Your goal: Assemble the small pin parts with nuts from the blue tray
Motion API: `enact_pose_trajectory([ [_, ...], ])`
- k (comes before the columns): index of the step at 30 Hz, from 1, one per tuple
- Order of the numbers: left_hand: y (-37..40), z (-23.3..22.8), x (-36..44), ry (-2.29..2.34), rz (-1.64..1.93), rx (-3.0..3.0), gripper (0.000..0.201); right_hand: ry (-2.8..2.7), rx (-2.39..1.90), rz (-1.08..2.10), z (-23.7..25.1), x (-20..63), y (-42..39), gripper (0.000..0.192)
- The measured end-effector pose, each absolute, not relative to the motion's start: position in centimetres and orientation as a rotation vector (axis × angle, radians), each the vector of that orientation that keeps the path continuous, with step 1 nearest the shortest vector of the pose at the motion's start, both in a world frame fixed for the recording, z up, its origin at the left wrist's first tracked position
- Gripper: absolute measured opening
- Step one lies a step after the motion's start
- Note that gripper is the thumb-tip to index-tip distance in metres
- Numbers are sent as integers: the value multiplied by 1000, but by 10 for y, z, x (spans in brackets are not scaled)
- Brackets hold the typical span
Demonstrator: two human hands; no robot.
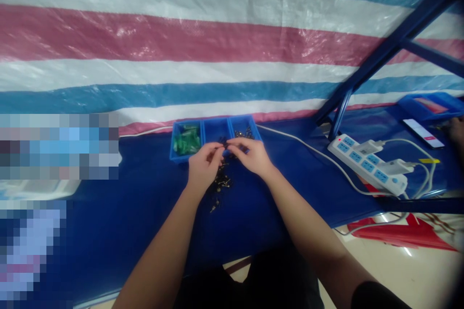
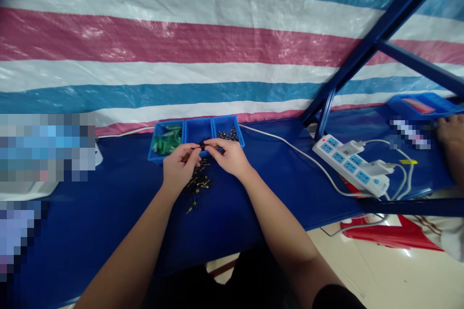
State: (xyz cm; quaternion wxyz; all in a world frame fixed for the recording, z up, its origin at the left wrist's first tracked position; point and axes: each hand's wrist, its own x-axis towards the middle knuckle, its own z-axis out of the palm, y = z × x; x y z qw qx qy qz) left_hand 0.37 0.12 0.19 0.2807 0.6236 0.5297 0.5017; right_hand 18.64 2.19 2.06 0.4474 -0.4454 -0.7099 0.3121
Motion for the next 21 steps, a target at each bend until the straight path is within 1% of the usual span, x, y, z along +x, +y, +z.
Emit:
enact_pose_trajectory([
  [9,-1,5,5,1410,1332,1674,23,-1768,-1086,760,20,186,21,23],
  [15,-2,7,6,1403,1331,1650,28,-1704,-1081,737,19,186,23,22],
  [21,-1,6,5,1431,1345,1684,22,-1718,-1074,737,21,187,22,21],
])
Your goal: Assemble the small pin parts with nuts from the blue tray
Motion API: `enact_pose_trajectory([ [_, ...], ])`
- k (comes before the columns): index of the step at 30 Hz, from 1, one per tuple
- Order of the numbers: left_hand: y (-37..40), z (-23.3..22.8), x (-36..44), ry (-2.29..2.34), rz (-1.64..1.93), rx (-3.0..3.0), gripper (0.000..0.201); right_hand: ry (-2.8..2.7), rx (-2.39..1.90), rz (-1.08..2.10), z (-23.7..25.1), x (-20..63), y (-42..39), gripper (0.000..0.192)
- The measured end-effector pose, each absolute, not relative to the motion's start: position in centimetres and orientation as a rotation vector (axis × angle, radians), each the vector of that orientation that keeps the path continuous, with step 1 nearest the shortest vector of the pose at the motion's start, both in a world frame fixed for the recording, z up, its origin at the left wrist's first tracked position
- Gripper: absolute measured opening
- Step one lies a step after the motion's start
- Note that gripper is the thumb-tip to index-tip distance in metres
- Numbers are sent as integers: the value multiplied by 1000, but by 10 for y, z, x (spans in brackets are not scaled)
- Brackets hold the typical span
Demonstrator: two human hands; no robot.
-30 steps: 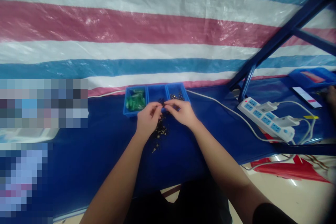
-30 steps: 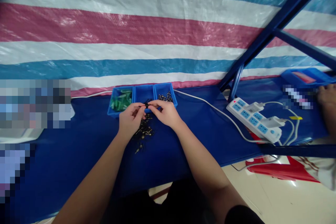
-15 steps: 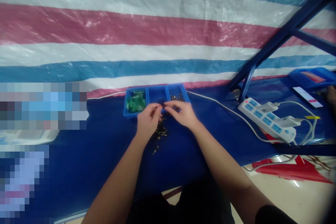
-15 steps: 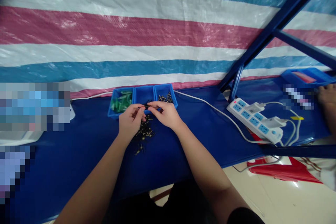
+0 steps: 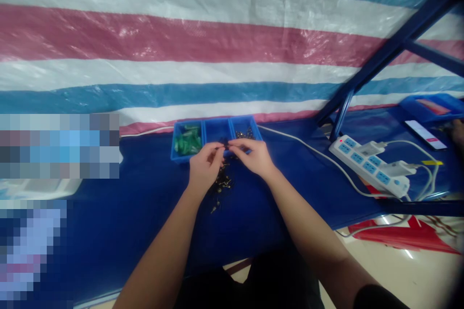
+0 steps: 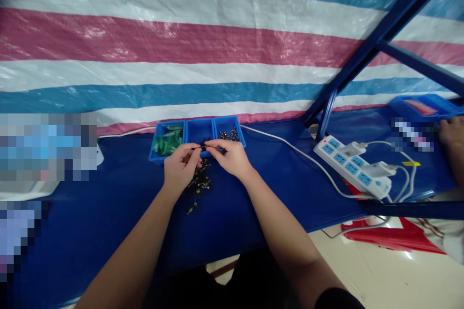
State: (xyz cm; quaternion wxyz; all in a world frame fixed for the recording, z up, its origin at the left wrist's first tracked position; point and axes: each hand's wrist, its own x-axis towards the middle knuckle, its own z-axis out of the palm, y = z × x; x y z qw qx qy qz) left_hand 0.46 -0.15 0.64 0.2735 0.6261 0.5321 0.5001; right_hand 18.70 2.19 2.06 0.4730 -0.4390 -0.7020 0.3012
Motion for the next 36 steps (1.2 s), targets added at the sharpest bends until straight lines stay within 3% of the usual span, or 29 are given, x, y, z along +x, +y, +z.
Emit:
enact_pose_trajectory([
  [36,-2,2,5,1371,1297,1676,20,-1812,-1062,710,21,186,20,20],
])
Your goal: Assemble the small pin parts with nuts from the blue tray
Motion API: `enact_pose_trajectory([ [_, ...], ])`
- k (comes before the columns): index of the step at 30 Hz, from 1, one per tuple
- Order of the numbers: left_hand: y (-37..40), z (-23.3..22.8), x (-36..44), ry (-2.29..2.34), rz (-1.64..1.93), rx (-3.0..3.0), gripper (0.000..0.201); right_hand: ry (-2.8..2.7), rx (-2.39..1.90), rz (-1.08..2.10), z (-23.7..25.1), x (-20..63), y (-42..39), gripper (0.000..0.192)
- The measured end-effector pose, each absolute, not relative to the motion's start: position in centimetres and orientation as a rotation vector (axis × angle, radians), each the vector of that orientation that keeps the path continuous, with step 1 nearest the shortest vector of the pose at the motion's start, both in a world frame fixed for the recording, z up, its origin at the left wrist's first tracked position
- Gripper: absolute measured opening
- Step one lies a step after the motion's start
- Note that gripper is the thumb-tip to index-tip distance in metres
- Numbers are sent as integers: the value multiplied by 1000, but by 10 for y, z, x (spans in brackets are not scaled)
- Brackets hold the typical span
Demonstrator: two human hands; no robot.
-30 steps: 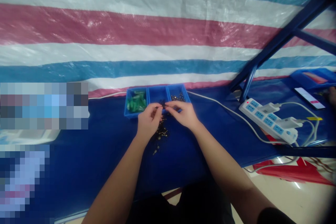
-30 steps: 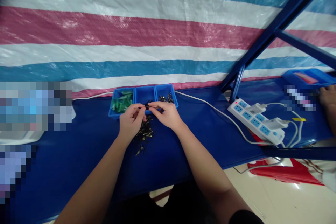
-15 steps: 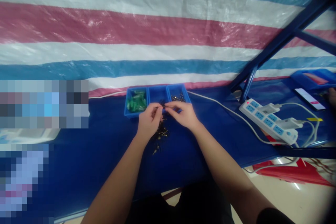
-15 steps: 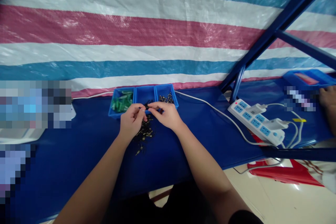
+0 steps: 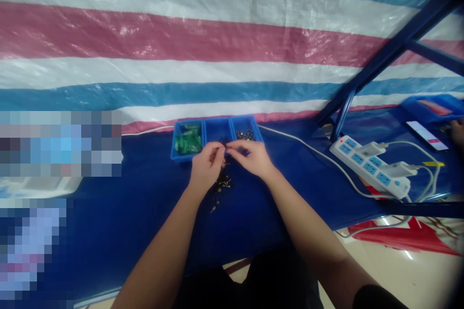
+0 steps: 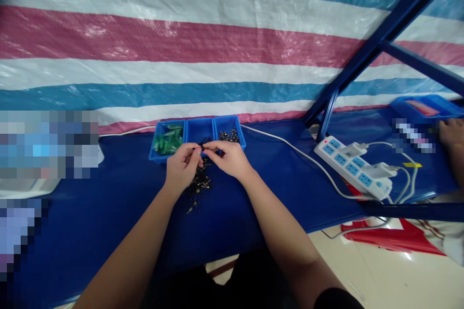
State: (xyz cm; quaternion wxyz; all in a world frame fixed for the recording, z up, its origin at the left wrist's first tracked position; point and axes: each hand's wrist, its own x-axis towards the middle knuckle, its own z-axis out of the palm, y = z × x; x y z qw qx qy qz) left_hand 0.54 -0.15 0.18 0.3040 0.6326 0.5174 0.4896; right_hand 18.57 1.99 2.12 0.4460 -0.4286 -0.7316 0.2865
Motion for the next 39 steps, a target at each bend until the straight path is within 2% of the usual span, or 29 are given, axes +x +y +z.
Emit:
enact_pose_trajectory([
  [31,-1,-4,4,1313,1324,1678,20,-1798,-1038,671,22,186,20,16],
  [39,-2,4,6,1422,1300,1687,18,-1803,-1027,670,20,186,21,17],
])
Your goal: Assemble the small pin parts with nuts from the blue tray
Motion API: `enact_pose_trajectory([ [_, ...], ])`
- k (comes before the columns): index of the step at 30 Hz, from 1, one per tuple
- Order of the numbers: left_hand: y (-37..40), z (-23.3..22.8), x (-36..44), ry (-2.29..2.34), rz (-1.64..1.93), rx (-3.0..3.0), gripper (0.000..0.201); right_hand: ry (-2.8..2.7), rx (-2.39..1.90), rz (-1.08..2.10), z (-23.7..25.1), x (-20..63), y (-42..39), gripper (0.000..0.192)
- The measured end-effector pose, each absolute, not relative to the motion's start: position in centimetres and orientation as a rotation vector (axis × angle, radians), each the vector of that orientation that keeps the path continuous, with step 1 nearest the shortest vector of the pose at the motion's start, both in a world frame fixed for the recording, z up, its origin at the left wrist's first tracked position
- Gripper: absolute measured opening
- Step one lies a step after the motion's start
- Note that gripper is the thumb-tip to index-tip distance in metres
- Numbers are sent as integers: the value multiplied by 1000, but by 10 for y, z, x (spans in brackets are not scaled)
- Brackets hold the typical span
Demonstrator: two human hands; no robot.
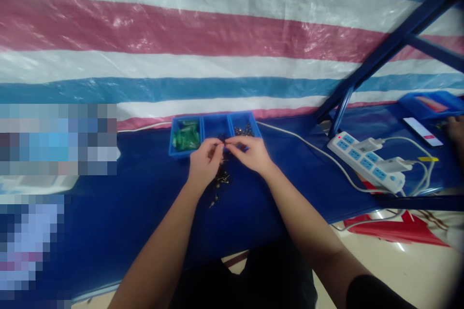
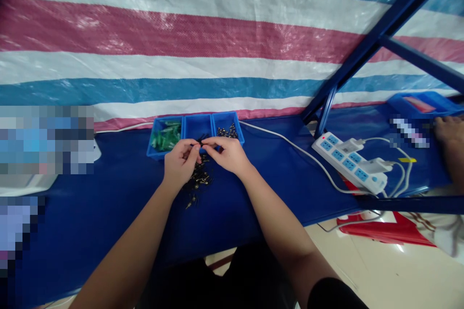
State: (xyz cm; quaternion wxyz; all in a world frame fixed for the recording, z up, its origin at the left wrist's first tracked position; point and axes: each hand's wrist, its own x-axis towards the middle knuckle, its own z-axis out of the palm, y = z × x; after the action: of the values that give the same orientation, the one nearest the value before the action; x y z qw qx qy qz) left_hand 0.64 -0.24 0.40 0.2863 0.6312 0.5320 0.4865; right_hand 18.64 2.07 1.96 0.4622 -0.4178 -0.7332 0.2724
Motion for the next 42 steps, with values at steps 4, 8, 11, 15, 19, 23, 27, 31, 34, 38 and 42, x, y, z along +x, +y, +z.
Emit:
enact_pose_trajectory([
  [4,-3,2,6,1383,1292,1690,18,-1800,-1013,658,19,185,20,18],
  [8,-2,-1,5,1362,1303,1625,23,-1790,-1027,663,18,186,21,17],
  [11,-2,-1,5,1370,1302,1637,25,-1794,-1039,682,18,187,22,16],
  [15,-1,0,4,1405,1302,1682,20,-1795,-1048,690,17,187,22,20],
  [19,-1,1,4,1412,1289,1688,21,-1792,-1046,679,17,186,22,20],
  [23,-2,1,4,1405,1290,1673,23,-1802,-1065,683,18,187,22,19],
  [27,-2,1,5,1416,1304,1670,26,-1816,-1065,695,20,187,21,19],
  [31,-1,1,5,1427,1296,1700,21,-1806,-1065,709,20,186,21,18],
  [34,-1,2,5,1421,1300,1731,20,-1788,-1047,718,20,184,20,20],
  [38,-1,1,4,1427,1278,1744,18,-1746,-1015,722,22,183,20,19],
  [42,0,-2,5,1392,1241,1743,18,-1712,-1011,748,24,184,18,17],
])
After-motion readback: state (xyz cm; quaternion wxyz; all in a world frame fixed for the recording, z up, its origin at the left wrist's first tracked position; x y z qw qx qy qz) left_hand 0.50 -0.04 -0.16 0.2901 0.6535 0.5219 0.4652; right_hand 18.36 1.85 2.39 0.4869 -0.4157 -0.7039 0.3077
